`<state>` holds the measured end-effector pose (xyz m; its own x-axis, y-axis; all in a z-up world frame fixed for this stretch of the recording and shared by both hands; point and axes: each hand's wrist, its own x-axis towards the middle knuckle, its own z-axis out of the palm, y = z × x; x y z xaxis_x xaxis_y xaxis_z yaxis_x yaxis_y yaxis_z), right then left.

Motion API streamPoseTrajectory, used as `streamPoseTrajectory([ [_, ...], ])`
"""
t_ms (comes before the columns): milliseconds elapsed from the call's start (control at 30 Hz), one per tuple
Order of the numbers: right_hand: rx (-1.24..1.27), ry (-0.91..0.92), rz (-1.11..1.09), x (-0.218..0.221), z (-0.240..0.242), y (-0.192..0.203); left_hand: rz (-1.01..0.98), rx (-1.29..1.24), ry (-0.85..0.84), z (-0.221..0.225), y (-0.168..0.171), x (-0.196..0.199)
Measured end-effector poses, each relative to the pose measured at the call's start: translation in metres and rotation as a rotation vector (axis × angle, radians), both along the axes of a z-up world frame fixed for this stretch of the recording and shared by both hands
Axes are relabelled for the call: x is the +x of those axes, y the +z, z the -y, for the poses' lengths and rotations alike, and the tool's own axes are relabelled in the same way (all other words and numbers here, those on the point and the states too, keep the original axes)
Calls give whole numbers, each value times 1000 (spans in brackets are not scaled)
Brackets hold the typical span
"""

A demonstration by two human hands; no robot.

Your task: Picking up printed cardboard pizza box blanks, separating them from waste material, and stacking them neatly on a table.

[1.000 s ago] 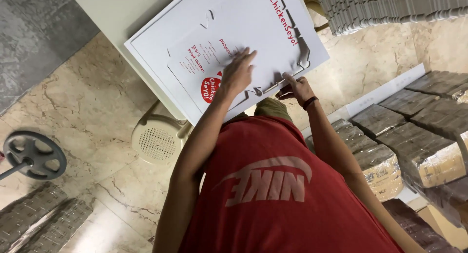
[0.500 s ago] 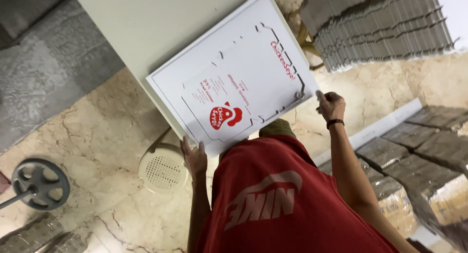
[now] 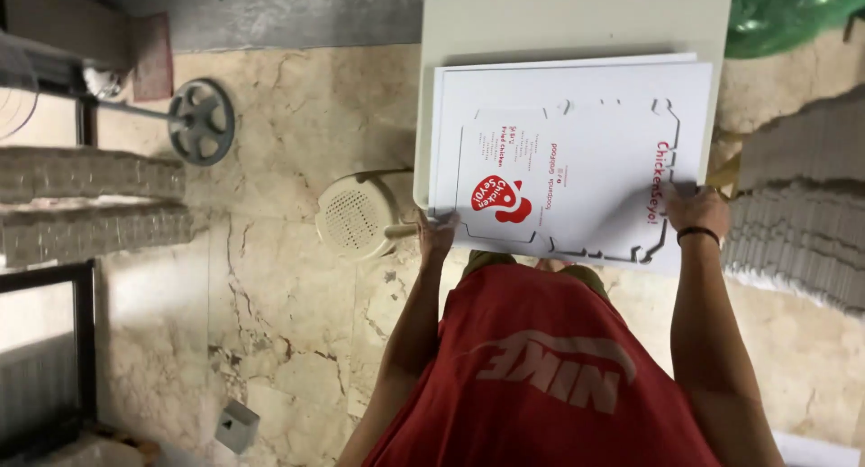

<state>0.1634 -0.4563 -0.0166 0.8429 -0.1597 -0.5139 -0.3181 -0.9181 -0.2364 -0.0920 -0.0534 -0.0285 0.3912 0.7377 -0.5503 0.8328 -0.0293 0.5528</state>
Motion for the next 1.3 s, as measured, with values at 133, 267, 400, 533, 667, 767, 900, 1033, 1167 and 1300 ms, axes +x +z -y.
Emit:
streamPoseTrajectory([
  [133, -56, 57, -38, 15, 5, -12, 59, 58, 76, 0, -22, -10],
  [267, -35, 115, -45, 12, -2, 11, 103, 63, -28, -3, 0, -5],
  [400, -12, 135, -47, 7, -3, 15, -132, -18, 19, 10, 53, 0],
  [533, 17, 175, -21, 14, 9, -3, -126, 62, -6, 7, 37, -3],
  [667, 54, 149, -53, 12, 2, 19, -33, 64, -26, -5, 54, 13],
  [767, 90, 136, -64, 24, -1, 7, -55, 51, -151, -22, 72, 47],
  [900, 101, 159, -67, 43, 16, -66, -169, 172, -245, -32, 17, 70],
  [1033, 142, 41, 47, 28, 6, -48, -263, 209, -236, -8, 69, 76],
  [1167, 158, -25, 107, 27, 7, -8, -49, 91, -267, -9, 100, 89],
  [1300, 230, 22, 9, 12, 9, 16, -231, 152, -363, -22, 80, 66],
])
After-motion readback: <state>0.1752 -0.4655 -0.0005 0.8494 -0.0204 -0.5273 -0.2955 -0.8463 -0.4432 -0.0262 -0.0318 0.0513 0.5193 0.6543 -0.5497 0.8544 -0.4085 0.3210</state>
